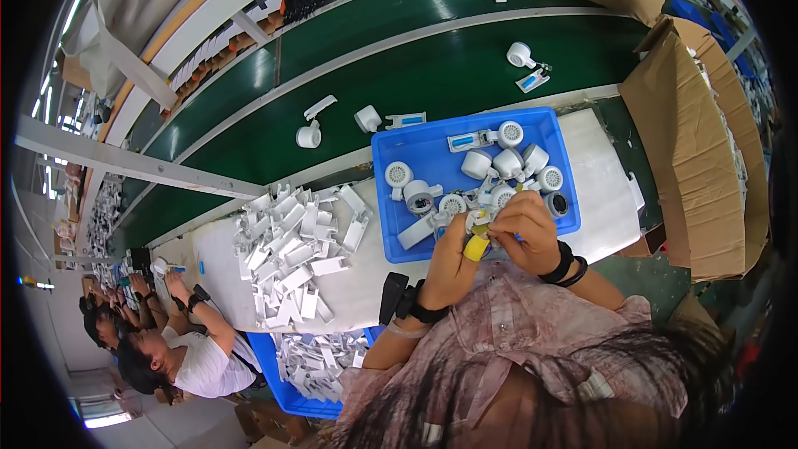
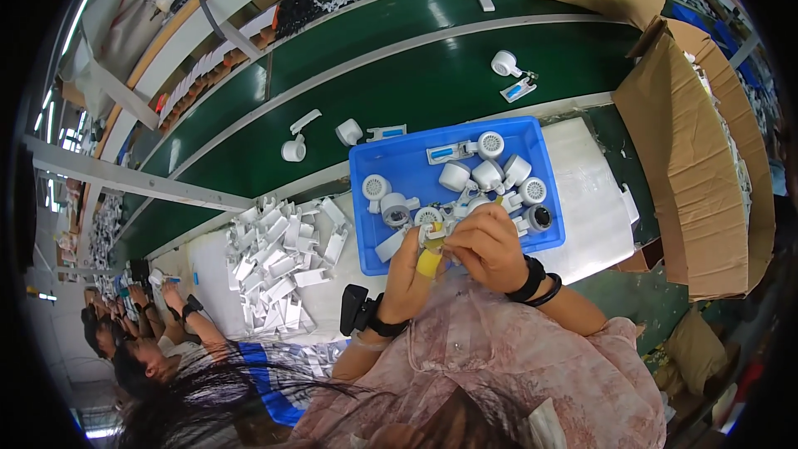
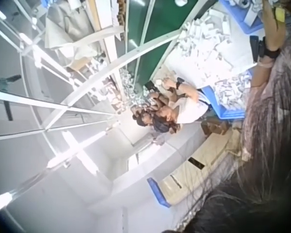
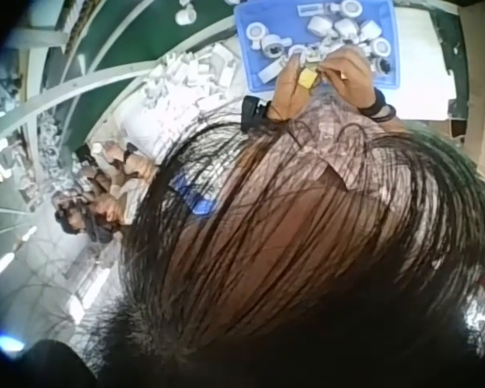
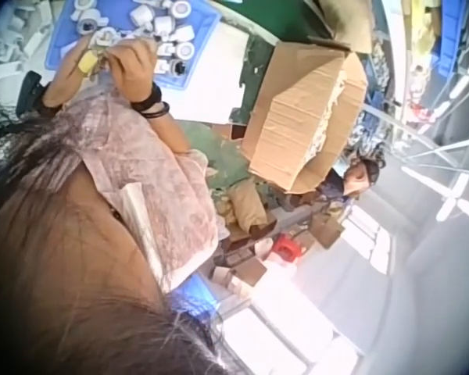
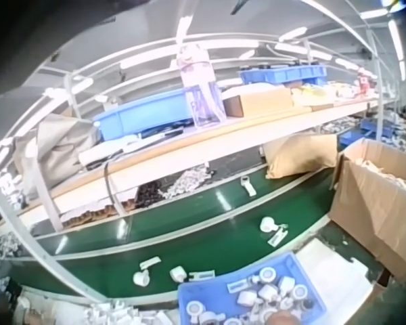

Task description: The person picks up a fan component from a blue tray, inserts a small part into it by hand, and places the assembled unit onto a green conveyor belt, repeating this process throughout the video.

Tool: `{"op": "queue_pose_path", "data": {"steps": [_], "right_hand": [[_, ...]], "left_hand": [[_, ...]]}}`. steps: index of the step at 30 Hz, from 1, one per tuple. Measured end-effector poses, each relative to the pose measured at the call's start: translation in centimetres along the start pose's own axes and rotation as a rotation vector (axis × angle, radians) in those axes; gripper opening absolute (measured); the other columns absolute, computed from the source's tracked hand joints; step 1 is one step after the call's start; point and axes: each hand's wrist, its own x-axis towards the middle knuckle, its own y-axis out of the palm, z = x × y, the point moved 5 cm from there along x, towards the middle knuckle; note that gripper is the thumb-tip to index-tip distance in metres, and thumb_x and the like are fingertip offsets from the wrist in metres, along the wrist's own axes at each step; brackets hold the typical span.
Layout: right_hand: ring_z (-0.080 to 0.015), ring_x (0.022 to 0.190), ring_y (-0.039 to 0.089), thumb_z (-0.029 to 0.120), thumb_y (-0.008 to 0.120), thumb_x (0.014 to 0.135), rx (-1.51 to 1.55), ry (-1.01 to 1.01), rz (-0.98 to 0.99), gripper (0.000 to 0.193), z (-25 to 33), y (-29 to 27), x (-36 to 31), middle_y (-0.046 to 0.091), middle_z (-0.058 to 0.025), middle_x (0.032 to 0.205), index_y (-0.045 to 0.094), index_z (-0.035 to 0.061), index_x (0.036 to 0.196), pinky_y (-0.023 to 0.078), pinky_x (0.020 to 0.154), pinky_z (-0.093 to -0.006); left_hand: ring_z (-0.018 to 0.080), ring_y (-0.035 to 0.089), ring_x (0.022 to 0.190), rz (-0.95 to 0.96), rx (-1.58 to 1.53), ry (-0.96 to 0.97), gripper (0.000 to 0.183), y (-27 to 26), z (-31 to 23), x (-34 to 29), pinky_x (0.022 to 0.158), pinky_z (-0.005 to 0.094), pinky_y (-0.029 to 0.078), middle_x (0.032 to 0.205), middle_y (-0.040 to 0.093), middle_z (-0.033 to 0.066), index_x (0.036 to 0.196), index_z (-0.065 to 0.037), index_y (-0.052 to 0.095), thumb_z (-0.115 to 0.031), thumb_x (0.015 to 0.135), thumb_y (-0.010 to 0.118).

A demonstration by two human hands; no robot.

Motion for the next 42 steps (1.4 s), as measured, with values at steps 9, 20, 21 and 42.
{"op": "queue_pose_path", "data": {"steps": [9, 20, 21, 42], "right_hand": [[-0.0249, 0.078, 0.054, -0.001, 0.076, 0.064, -0.006, 0.006, 0.011, 0.027, 0.0, 0.2, -0.1, 0.061, -0.0047, 0.083, 0.066, 0.0067, 0.088, 0.043, 0.071, -0.0332], [-0.0269, 0.082, 0.057, -0.002, 0.073, 0.07, 0.043, 0.018, 0.074, 0.023, 0.0, 0.6, -0.5, 0.06, -0.0081, 0.086, 0.064, 0.004, 0.09, 0.045, 0.075, -0.0343], [-0.0249, 0.086, 0.058, -0.001, 0.068, 0.075, 0.152, 0.114, -0.052, 0.022, -0.4, 0.2, -0.4, 0.061, -0.008, 0.091, 0.063, 0.0031, 0.095, 0.045, 0.079, -0.0326], [-0.0259, 0.081, 0.062, 0.005, 0.068, 0.078, 0.233, 0.404, 0.065, 0.011, -4.2, 1.1, -1.6, 0.064, -0.0124, 0.086, 0.065, 0.0018, 0.088, 0.048, 0.073, -0.0321]], "left_hand": [[0.0301, 0.061, 0.078, -0.062, 0.104, 0.006, 0.028, 0.0, 0.0, -0.2, 0.07, 0.0338, 0.047, 0.09, 0.061, 0.0179, 0.116, 0.002, 0.05, -0.006, 0.09, 0.046], [0.0164, 0.055, 0.063, -0.065, 0.117, 0.036, 0.029, -0.4, 0.3, -0.4, 0.057, 0.0294, 0.044, 0.08, 0.058, 0.0104, 0.119, 0.002, 0.051, -0.013, 0.094, 0.045], [0.0158, 0.056, 0.066, -0.039, -0.042, -0.015, 0.029, -0.2, 0.3, -0.3, 0.06, 0.0293, 0.045, 0.082, 0.059, 0.0102, 0.119, 0.001, 0.051, -0.014, 0.094, 0.047], [0.0094, 0.058, 0.092, -0.09, -0.252, -0.092, 0.021, -0.4, 2.4, -0.4, 0.082, 0.0242, 0.046, 0.101, 0.063, 0.0036, 0.107, -0.001, 0.059, -0.006, 0.087, 0.065]]}}
